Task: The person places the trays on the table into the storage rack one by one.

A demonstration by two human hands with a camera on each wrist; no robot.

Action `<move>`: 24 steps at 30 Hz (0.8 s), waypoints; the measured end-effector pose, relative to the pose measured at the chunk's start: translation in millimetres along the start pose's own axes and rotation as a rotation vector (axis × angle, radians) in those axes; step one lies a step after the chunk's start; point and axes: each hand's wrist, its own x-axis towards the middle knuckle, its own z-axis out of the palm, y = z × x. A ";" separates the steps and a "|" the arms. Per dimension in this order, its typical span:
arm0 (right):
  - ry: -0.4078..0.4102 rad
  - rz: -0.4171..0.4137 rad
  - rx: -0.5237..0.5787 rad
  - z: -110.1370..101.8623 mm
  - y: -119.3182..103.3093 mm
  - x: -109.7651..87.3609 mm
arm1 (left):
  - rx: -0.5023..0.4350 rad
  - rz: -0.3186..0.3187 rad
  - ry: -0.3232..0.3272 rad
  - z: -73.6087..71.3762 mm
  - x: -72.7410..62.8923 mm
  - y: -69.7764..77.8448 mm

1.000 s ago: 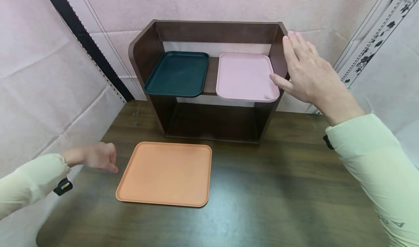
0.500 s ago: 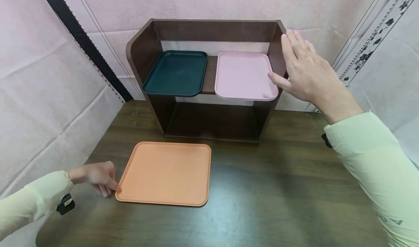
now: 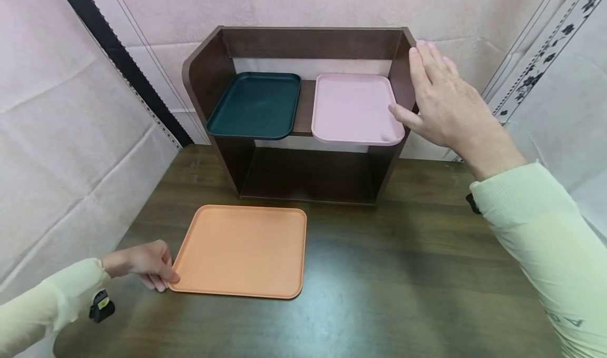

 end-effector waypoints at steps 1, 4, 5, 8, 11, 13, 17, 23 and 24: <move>0.002 0.000 0.000 0.1 -0.1 0.0 | -0.004 0.006 0.005 1.0 0.2 -1.4; 0.007 0.001 0.002 0.4 -0.3 0.2 | -0.032 0.024 0.015 4.0 0.8 -5.3; 0.008 0.002 0.003 0.6 -0.3 0.2 | -0.042 0.031 0.017 4.8 1.1 -6.6; 0.011 0.004 0.006 1.0 -0.3 0.4 | -0.076 0.065 0.008 6.0 1.0 -10.4; 0.009 0.005 0.006 0.9 -0.4 0.4 | -0.107 0.109 -0.016 5.0 0.7 -14.2; 0.009 0.004 0.005 0.8 -0.5 0.3 | -0.143 0.135 -0.040 4.1 1.2 -16.5; 0.006 0.006 0.003 1.1 -0.7 0.1 | -0.248 0.193 -0.120 3.5 5.1 -20.6; 0.019 0.001 0.008 1.8 -1.3 -0.1 | -0.327 0.225 -0.164 6.1 10.1 -21.9; 0.023 -0.002 0.008 1.8 -1.5 0.0 | -0.331 0.221 -0.156 6.6 10.3 -21.9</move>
